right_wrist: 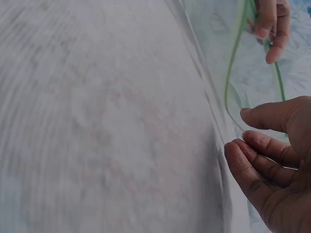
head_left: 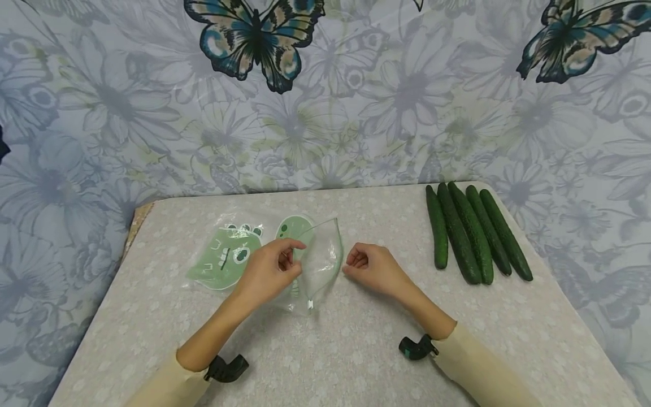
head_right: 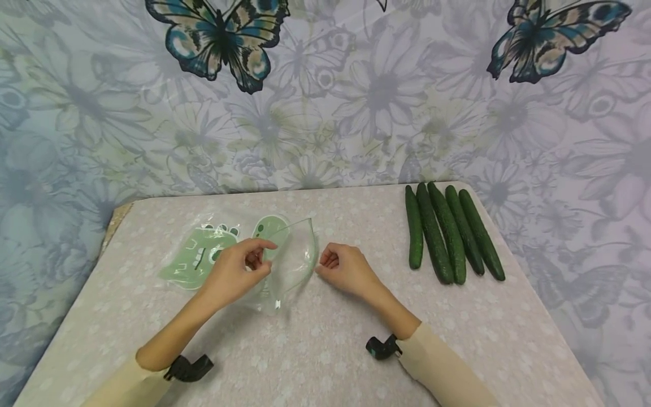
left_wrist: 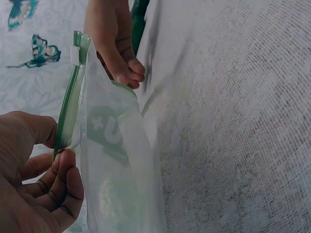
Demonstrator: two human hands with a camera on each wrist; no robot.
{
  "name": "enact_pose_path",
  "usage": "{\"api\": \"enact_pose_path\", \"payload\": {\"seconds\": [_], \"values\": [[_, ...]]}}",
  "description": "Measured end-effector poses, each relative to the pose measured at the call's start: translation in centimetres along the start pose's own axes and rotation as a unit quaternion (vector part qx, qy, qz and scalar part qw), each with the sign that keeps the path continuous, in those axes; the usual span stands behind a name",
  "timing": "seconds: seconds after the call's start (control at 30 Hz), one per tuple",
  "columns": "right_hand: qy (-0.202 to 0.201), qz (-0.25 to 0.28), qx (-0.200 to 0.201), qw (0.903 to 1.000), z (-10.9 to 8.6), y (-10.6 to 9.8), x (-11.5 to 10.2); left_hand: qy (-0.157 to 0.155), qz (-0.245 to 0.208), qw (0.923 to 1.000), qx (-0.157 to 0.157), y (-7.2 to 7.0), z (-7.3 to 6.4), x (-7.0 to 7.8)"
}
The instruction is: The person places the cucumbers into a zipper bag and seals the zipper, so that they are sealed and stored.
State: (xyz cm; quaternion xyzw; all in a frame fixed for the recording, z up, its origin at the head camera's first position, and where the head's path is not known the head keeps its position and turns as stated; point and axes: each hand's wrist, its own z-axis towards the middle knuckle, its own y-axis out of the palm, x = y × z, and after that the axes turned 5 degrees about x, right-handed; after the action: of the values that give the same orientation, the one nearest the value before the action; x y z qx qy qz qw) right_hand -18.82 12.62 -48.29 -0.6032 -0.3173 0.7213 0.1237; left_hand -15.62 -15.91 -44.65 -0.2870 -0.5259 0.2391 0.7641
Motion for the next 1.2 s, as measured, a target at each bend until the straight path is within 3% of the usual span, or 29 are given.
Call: {"api": "enact_pose_path", "payload": {"seconds": [0.27, 0.63, 0.93, 1.2], "values": [[0.031, -0.012, 0.023, 0.9992, -2.0, -3.2, 1.5, 0.0, 0.002, 1.0, -0.01, 0.3, -0.3, 0.1], [0.065, -0.039, 0.099, 0.9922, -4.7, -8.3, 4.2, -0.016, 0.003, 0.9998, -0.006, 0.3, -0.1, -0.1], [0.103, -0.06, 0.166, 0.9788, -6.4, -11.8, 5.5, -0.027, 0.006, 0.9996, -0.004, 0.2, 0.0, -0.3], [0.119, -0.141, 0.213, 0.9595, -7.5, -12.8, 6.0, -0.03, 0.002, 0.9995, -0.007, 0.3, 0.0, -0.2]]}}
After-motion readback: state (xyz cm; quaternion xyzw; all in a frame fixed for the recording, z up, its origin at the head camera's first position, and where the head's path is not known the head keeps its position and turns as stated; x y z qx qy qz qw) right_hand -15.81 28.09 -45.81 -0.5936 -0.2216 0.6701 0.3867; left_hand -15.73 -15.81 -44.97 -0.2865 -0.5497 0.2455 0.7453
